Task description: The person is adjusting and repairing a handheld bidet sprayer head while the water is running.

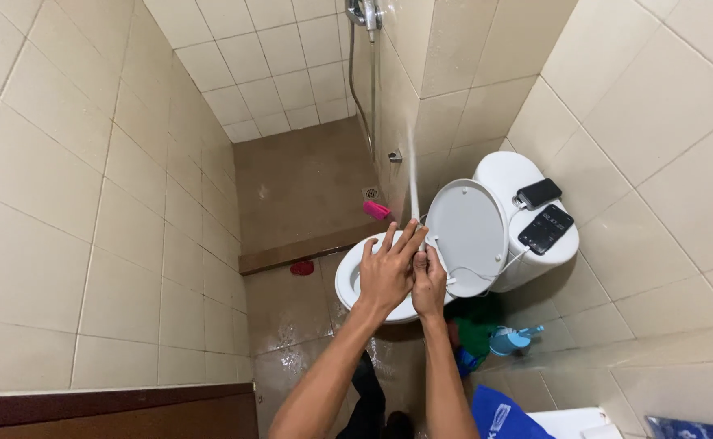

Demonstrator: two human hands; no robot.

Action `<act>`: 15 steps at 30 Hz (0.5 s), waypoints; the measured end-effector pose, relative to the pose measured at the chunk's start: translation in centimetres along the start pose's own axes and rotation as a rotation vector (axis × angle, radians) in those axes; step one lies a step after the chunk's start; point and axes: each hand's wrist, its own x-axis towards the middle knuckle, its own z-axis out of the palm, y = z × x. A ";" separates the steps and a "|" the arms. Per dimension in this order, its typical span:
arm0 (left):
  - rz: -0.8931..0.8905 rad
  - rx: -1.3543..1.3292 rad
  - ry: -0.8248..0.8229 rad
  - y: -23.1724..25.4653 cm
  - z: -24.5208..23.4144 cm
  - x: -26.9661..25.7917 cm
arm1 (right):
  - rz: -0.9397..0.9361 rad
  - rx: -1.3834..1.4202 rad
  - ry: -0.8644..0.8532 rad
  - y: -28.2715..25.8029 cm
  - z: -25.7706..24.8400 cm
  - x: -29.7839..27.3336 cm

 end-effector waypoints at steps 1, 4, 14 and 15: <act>0.000 0.000 0.003 0.0 0.3 -0.3 | -0.002 -0.001 -0.002 -0.1 -0.1 -0.2; -0.012 0.012 0.027 0.1 0.6 -1.1 | 0.002 -0.002 -0.008 -0.1 -0.2 -0.8; 0.021 0.025 0.071 0.6 -0.1 0.6 | -0.049 -0.042 -0.006 -1.5 -0.5 0.5; 0.020 0.025 0.097 0.7 -0.7 1.6 | -0.066 -0.014 -0.012 -2.5 -0.3 1.4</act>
